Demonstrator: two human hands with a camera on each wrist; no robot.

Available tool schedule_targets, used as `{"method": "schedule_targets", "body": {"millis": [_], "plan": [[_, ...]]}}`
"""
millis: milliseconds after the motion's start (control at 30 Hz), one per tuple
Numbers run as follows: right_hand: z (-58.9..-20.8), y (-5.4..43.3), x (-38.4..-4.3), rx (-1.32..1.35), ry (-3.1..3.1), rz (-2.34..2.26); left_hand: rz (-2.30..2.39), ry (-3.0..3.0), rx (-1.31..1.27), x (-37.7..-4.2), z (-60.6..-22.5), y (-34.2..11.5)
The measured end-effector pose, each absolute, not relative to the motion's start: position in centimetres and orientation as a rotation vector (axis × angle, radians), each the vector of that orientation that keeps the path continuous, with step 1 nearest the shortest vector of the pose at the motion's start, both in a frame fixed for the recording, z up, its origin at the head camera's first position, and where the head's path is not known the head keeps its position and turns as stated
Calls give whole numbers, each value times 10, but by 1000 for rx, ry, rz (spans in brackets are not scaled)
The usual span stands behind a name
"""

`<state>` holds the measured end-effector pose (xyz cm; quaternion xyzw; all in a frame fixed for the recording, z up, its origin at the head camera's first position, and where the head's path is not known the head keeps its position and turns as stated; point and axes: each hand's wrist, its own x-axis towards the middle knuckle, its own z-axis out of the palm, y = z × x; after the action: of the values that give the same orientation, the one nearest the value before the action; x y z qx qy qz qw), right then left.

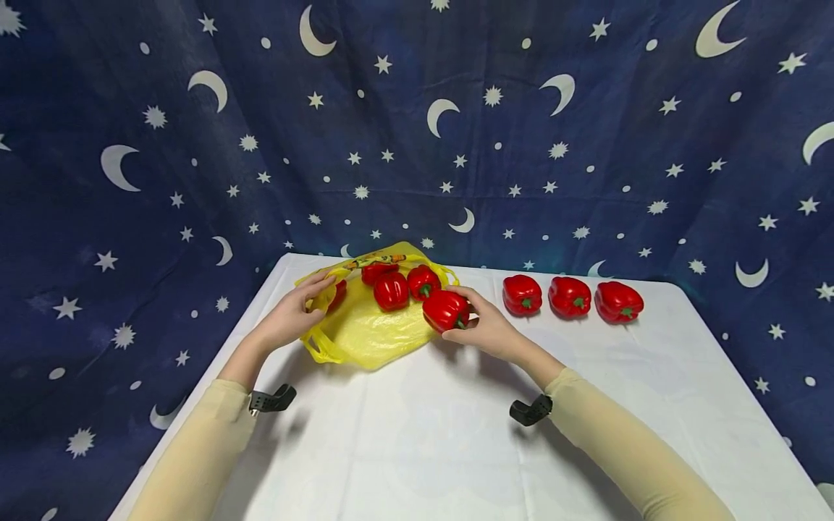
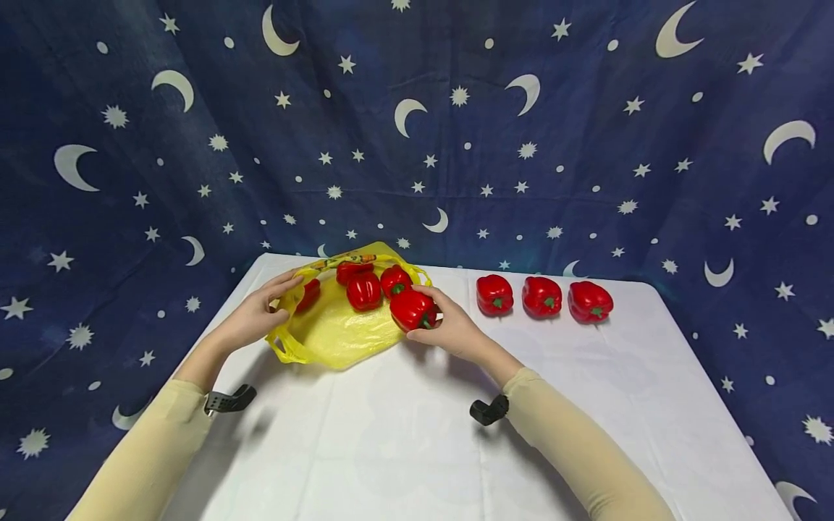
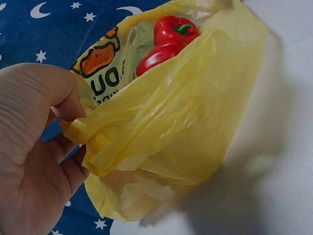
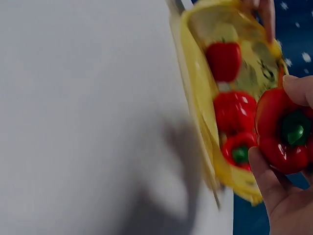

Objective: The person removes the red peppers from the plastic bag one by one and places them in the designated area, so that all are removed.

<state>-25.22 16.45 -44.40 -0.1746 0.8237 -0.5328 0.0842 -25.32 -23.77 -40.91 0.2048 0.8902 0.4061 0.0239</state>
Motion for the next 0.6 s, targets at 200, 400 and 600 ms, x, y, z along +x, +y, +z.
{"method": "schedule_targets", "body": {"millis": [200,400,600], "plan": [[-438,209,-244,-434,2534,-1585,1246,2744,610,-251,-413,-240],[-432,255,-238,-378,2592,-1636,1244,2751,625,-252,-413,-240],[-427,297,-233,-295,2603,-1731,1232,2747,627,-255,-412,-239]]}}
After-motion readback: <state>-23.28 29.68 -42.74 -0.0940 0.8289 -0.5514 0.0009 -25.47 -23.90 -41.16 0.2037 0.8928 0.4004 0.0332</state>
